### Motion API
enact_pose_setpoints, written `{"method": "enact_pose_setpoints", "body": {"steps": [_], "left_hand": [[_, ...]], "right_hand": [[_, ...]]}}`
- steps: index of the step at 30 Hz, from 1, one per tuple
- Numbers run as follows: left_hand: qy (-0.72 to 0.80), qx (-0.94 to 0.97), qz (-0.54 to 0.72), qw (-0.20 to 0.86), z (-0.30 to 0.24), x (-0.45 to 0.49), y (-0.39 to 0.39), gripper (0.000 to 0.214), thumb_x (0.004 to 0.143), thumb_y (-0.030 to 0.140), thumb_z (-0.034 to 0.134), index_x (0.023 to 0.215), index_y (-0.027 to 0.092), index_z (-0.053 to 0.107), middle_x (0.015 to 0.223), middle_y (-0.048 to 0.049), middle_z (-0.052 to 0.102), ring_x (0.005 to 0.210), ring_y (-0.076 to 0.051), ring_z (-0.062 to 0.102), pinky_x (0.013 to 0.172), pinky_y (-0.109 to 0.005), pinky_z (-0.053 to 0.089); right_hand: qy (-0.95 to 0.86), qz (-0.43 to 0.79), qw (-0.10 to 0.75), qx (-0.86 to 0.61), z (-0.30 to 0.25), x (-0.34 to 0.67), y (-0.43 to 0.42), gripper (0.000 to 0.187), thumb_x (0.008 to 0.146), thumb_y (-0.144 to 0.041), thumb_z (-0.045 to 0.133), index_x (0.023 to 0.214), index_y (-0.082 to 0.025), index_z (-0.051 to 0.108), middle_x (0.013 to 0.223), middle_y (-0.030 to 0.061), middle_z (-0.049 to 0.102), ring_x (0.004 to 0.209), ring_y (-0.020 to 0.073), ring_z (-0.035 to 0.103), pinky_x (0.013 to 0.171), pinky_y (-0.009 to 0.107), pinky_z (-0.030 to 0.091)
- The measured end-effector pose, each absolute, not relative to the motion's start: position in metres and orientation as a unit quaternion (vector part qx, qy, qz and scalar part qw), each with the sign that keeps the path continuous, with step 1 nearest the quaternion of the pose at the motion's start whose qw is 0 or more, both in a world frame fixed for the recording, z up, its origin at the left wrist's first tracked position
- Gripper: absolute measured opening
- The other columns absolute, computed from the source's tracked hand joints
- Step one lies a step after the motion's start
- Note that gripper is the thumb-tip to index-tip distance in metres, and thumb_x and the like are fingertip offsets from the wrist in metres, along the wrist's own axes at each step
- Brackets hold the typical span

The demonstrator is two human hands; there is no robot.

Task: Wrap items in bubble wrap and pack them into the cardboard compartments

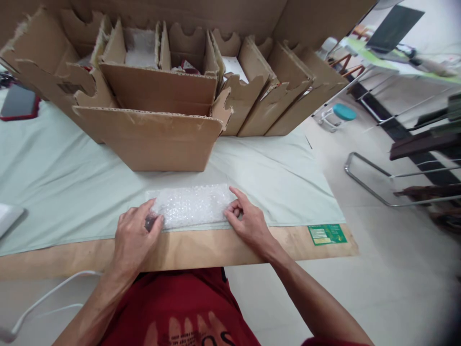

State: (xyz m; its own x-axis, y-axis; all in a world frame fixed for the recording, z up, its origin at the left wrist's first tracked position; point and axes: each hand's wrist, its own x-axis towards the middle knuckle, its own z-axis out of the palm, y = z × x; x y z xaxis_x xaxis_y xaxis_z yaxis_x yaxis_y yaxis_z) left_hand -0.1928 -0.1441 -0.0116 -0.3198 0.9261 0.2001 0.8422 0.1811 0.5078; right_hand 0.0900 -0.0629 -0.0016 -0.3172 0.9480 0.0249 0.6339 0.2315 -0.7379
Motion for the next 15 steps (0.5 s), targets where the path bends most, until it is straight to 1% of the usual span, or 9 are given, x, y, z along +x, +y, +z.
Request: {"method": "enact_pose_setpoints", "body": {"steps": [2,4,8,10,12,14,15], "left_hand": [[0.757,0.606,0.240,0.045,-0.011,-0.192,-0.145,0.043,0.089,0.038,0.051,0.122,0.017,0.068,0.083,-0.0084,0.074,0.088,-0.031,0.067,0.086,-0.045,0.050],[0.756,0.618,0.215,0.028,-0.009,-0.194,-0.147,0.044,0.091,0.038,0.051,0.126,0.016,0.066,0.085,-0.0088,0.074,0.089,-0.032,0.066,0.084,-0.045,0.049],[0.759,0.607,0.224,0.067,-0.006,-0.204,-0.154,0.046,0.092,0.041,0.053,0.131,0.018,0.061,0.088,-0.0075,0.074,0.088,-0.031,0.065,0.085,-0.045,0.049],[0.762,0.601,0.227,0.077,-0.006,-0.208,-0.156,0.046,0.093,0.041,0.051,0.132,0.019,0.059,0.090,-0.0076,0.073,0.088,-0.030,0.065,0.086,-0.046,0.049],[0.768,0.600,0.213,0.065,-0.003,-0.209,-0.156,0.048,0.094,0.042,0.050,0.135,0.019,0.057,0.096,-0.0093,0.073,0.090,-0.031,0.065,0.087,-0.047,0.050],[0.777,0.600,0.184,0.054,0.002,-0.208,-0.154,0.053,0.094,0.044,0.049,0.139,0.018,0.053,0.102,-0.0115,0.072,0.093,-0.032,0.065,0.085,-0.047,0.050],[0.783,0.597,0.167,0.055,0.005,-0.207,-0.152,0.055,0.094,0.045,0.049,0.140,0.016,0.052,0.102,-0.0121,0.072,0.093,-0.032,0.066,0.084,-0.046,0.050]], "right_hand": [[-0.775,0.259,0.214,-0.536,-0.003,0.092,-0.061,0.057,0.088,-0.023,0.063,0.144,-0.020,0.054,0.087,0.0012,0.070,0.074,0.0184,0.062,0.077,0.035,0.051],[-0.788,0.225,0.200,-0.537,-0.003,0.096,-0.056,0.056,0.088,-0.027,0.066,0.142,-0.020,0.056,0.091,0.0027,0.072,0.075,0.0194,0.062,0.078,0.036,0.052],[-0.795,0.229,0.213,-0.520,-0.003,0.103,-0.041,0.053,0.090,-0.033,0.066,0.140,-0.019,0.058,0.099,0.0057,0.073,0.076,0.0200,0.064,0.080,0.038,0.055],[-0.811,0.215,0.221,-0.498,0.000,0.102,-0.032,0.050,0.092,-0.034,0.065,0.139,-0.021,0.058,0.109,0.0086,0.073,0.084,0.0229,0.066,0.086,0.042,0.055],[-0.834,0.185,0.208,-0.476,0.003,0.095,-0.024,0.050,0.092,-0.035,0.065,0.139,-0.021,0.059,0.123,0.0129,0.070,0.101,0.0284,0.067,0.095,0.047,0.053],[-0.853,0.164,0.163,-0.467,0.009,0.085,-0.017,0.053,0.090,-0.037,0.069,0.139,-0.018,0.059,0.133,0.0169,0.066,0.114,0.0341,0.063,0.100,0.051,0.050],[-0.859,0.160,0.130,-0.469,0.011,0.080,-0.013,0.054,0.089,-0.037,0.072,0.138,-0.016,0.061,0.133,0.0183,0.066,0.117,0.0360,0.062,0.100,0.052,0.049]]}}
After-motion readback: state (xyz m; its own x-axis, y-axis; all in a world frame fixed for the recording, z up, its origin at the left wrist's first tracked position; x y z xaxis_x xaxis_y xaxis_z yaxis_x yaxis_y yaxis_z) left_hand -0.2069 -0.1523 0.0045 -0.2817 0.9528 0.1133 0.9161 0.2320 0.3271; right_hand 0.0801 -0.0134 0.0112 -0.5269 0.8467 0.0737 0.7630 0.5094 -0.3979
